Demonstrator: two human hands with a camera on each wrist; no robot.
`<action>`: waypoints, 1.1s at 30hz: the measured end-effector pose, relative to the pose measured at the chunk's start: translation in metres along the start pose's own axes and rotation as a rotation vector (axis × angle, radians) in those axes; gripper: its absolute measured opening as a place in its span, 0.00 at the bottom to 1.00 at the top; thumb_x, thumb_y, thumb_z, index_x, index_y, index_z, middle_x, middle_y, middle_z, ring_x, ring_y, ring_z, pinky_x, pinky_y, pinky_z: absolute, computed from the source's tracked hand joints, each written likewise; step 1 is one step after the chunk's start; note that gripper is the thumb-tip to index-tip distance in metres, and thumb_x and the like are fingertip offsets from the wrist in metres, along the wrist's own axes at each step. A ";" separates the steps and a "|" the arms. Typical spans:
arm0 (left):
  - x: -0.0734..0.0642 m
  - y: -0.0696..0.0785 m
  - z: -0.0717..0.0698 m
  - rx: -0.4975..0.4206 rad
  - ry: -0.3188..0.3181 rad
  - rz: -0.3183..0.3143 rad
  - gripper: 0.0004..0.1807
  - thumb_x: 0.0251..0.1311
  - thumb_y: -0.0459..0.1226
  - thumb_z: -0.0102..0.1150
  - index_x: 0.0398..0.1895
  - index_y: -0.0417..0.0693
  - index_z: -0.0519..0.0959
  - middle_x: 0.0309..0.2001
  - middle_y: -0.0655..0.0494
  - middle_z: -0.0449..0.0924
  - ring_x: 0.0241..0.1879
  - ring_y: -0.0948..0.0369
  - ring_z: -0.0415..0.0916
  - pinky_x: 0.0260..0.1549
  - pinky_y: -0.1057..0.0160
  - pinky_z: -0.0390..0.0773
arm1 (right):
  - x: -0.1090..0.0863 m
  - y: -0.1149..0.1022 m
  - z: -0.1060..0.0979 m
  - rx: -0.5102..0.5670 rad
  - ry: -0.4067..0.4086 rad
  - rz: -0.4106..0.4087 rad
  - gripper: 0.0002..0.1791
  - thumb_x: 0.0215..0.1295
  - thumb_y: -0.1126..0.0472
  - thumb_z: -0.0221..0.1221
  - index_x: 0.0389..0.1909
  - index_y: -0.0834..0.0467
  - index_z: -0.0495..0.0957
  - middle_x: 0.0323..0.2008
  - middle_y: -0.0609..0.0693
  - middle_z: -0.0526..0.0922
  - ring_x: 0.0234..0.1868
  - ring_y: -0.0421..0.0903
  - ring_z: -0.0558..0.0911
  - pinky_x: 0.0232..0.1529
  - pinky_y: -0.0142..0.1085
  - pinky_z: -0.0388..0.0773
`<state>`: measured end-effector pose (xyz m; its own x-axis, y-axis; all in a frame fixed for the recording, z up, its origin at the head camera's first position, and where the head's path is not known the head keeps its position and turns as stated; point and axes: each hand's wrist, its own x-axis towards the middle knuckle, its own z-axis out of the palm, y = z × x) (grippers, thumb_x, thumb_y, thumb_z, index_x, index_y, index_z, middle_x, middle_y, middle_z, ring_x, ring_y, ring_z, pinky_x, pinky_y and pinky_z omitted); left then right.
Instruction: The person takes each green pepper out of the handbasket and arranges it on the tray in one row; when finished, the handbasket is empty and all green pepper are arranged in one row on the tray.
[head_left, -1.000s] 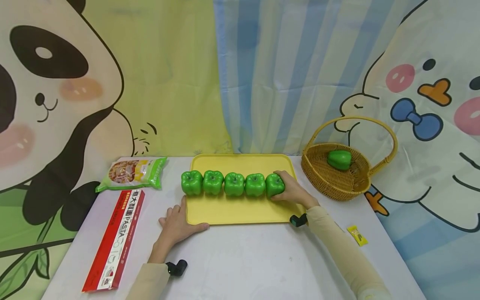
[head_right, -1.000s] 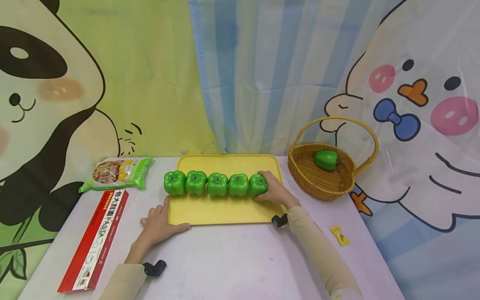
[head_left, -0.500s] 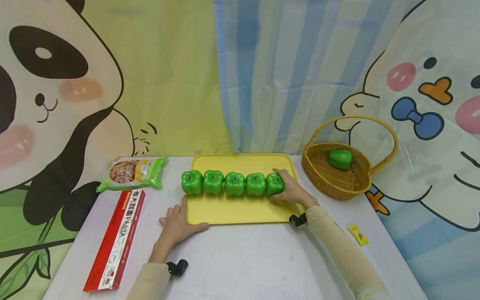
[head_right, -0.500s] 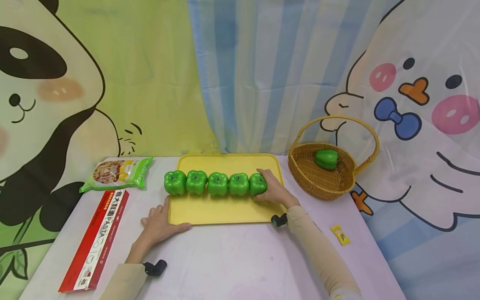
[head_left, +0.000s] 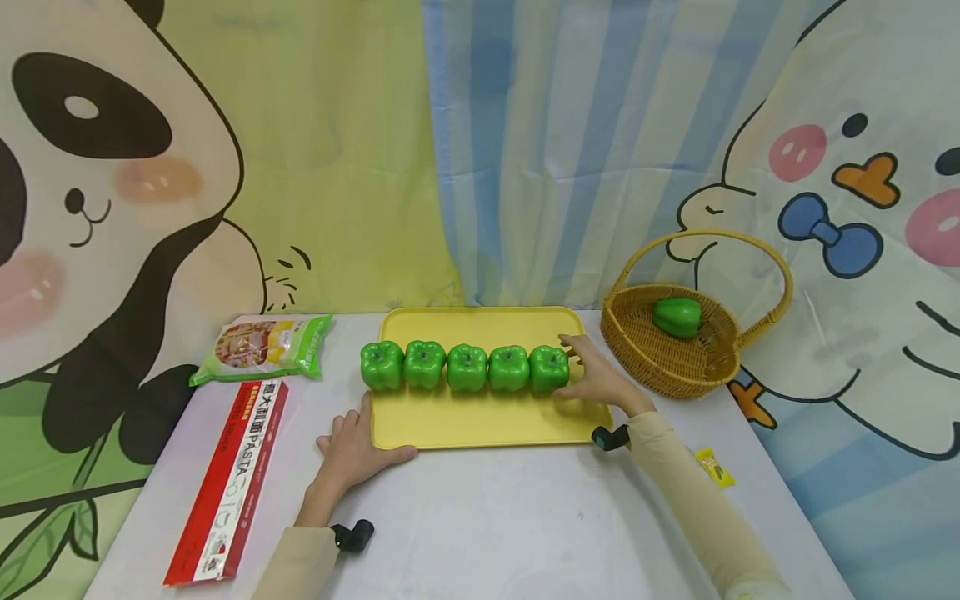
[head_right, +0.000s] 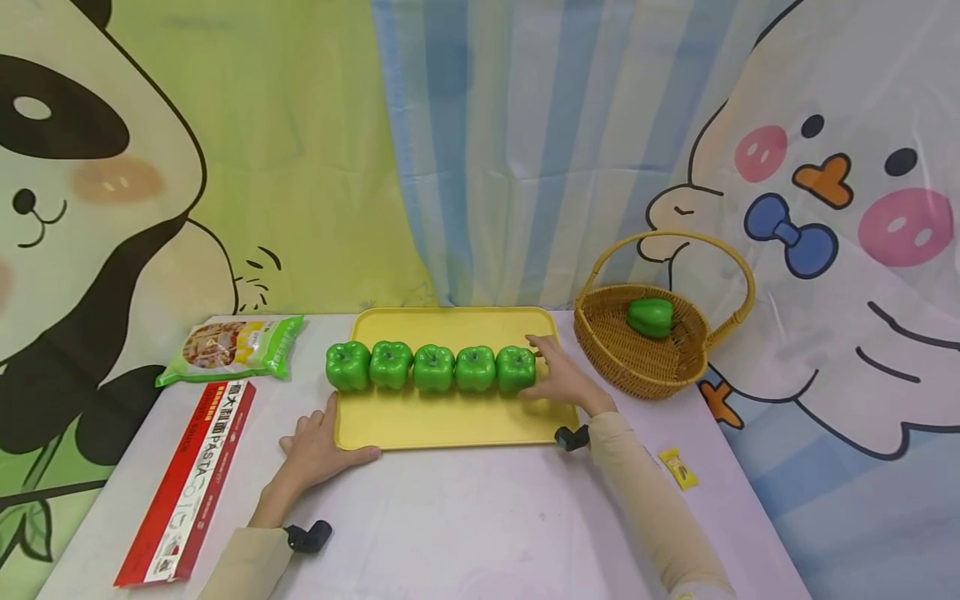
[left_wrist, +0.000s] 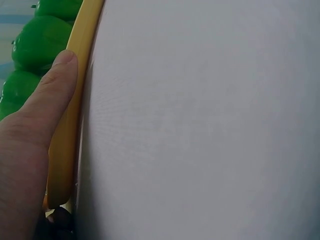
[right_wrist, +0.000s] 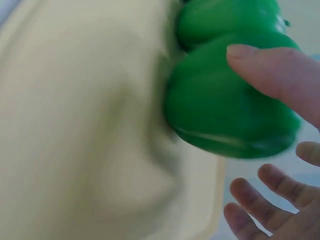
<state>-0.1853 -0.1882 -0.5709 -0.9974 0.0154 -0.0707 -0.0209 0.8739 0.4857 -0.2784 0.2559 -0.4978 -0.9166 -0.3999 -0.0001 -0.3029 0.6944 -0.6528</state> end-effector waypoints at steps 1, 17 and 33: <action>0.000 0.000 0.000 0.000 0.000 0.001 0.80 0.32 0.78 0.66 0.81 0.44 0.42 0.59 0.35 0.71 0.54 0.44 0.63 0.45 0.40 0.58 | -0.002 -0.001 -0.005 0.007 0.001 -0.003 0.60 0.48 0.54 0.78 0.78 0.56 0.53 0.71 0.61 0.62 0.69 0.65 0.68 0.66 0.63 0.67; 0.001 0.000 0.001 0.013 -0.022 -0.010 0.81 0.31 0.80 0.64 0.82 0.45 0.40 0.59 0.36 0.71 0.54 0.45 0.62 0.44 0.42 0.58 | -0.034 0.023 -0.079 0.068 0.216 0.032 0.33 0.76 0.51 0.54 0.75 0.60 0.59 0.69 0.67 0.66 0.68 0.66 0.68 0.65 0.62 0.65; 0.000 0.000 0.000 0.005 -0.009 -0.009 0.81 0.31 0.79 0.65 0.82 0.45 0.41 0.61 0.35 0.71 0.53 0.45 0.63 0.45 0.42 0.58 | -0.039 0.055 -0.142 0.087 0.313 0.200 0.39 0.77 0.39 0.46 0.79 0.56 0.50 0.73 0.66 0.61 0.71 0.68 0.62 0.62 0.66 0.62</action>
<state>-0.1850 -0.1882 -0.5707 -0.9965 0.0116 -0.0831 -0.0299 0.8765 0.4804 -0.2963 0.3944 -0.4264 -0.9948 -0.0500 0.0888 -0.0990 0.6817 -0.7249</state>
